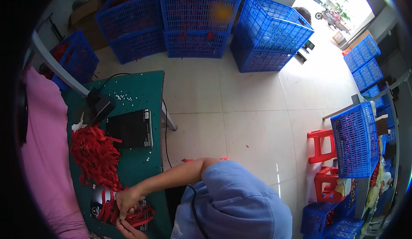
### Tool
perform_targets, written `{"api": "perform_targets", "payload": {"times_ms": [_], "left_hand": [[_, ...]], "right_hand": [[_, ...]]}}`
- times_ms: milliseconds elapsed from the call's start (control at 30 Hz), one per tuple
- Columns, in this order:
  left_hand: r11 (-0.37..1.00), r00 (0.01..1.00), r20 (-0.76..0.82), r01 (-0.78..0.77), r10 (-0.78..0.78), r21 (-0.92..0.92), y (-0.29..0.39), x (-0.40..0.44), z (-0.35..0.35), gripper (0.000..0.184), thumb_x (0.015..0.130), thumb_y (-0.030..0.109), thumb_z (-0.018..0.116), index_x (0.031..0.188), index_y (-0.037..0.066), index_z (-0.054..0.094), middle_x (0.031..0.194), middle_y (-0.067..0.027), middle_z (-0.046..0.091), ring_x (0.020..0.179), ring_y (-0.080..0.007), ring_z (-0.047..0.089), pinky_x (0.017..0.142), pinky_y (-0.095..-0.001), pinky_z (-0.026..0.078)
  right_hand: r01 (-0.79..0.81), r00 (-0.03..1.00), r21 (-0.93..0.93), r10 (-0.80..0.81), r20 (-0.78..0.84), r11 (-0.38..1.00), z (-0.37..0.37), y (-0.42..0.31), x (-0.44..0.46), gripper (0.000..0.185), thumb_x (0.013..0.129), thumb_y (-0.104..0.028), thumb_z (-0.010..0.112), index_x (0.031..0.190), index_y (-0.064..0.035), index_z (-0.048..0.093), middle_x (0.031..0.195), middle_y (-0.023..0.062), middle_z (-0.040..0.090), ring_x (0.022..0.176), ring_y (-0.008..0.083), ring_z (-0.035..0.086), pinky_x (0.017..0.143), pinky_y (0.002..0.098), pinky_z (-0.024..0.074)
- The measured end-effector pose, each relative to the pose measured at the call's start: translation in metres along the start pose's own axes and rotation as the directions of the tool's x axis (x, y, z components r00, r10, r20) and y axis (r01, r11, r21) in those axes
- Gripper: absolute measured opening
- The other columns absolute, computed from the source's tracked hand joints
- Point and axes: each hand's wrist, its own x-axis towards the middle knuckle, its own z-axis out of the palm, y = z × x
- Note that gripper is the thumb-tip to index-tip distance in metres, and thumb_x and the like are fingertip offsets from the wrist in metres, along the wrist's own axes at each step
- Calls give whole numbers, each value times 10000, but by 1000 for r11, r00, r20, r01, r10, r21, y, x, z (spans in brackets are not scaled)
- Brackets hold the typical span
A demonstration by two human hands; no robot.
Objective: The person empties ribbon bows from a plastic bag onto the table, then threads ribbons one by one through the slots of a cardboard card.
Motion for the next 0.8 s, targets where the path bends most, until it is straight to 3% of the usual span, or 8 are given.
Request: {"api": "perform_targets", "payload": {"times_ms": [100, 300, 400, 600, 667, 700, 767, 800], "left_hand": [[1000, 998, -56, -2, 2, -5, -12, -4, 1, 327, 1031, 315, 511, 1111, 32, 656, 1136, -208, 630, 1065, -302, 598, 916, -433, 470], [994, 994, -107, -27, 16, -103, -33, -5, 7, 324, 1024, 301, 526, 1095, 8, 646, 1086, -206, 628, 1003, -300, 590, 881, -421, 470], [988, 992, -124, -57, 39, -144, -43, -7, 8, 324, 1020, 294, 534, 1087, -4, 641, 1061, -205, 627, 972, -299, 587, 864, -414, 469], [974, 987, -150, -93, 63, -206, -59, -6, 11, 324, 1013, 279, 549, 1072, -28, 632, 1011, -203, 625, 909, -297, 579, 828, -401, 469], [968, 984, -159, -110, 75, -224, -63, -5, 12, 325, 1010, 275, 554, 1067, -36, 629, 994, -202, 624, 888, -297, 577, 817, -397, 468], [957, 978, -173, -158, 117, -244, -67, -3, 13, 325, 1009, 272, 556, 1064, -40, 627, 986, -202, 624, 878, -296, 576, 811, -395, 468], [851, 896, -275, -426, 349, -307, -84, 6, 19, 326, 1007, 268, 561, 1059, -48, 624, 969, -201, 624, 857, -296, 573, 799, -390, 468], [967, 991, -131, -27, -7, -253, -62, -9, 8, 321, 1008, 258, 556, 1058, -53, 621, 965, -200, 622, 851, -295, 573, 789, -387, 470]], "right_hand": [[-35, 998, 147, 27, 58, 988, 5, 0, 4, 352, 865, -211, 717, 573, -67, 583, 508, -31, 498, 421, 53, 432, 382, 236, 314], [-54, 999, 99, 54, 3, 994, 22, 2, 15, 357, 872, -200, 694, 565, -62, 578, 509, -24, 500, 421, 60, 434, 375, 243, 312], [49, 991, -221, -75, -110, 974, 26, -4, 9, 382, 876, -237, 687, 563, -39, 593, 507, -2, 525, 438, 87, 459, 400, 272, 342], [185, 980, -294, -200, -20, 938, 21, 17, 28, 394, 870, -276, 692, 587, -9, 631, 500, 21, 546, 478, 129, 522, 478, 333, 398], [219, 964, -446, -264, -41, 868, 25, 11, 21, 361, 855, -259, 699, 606, -2, 648, 541, 30, 587, 514, 144, 553, 515, 344, 422], [231, 954, -518, -297, -48, 824, 26, 7, 18, 346, 848, -250, 702, 616, 2, 656, 562, 35, 608, 533, 151, 569, 533, 350, 434], [358, 912, -369, -405, -57, 858, 31, 25, 34, 413, 836, -292, 707, 570, 5, 594, 500, 23, 503, 488, 132, 488, 492, 351, 376], [370, 908, -335, -414, -68, 866, 32, 28, 37, 423, 826, -295, 707, 557, 4, 578, 486, 20, 474, 479, 127, 468, 483, 351, 362]]}}
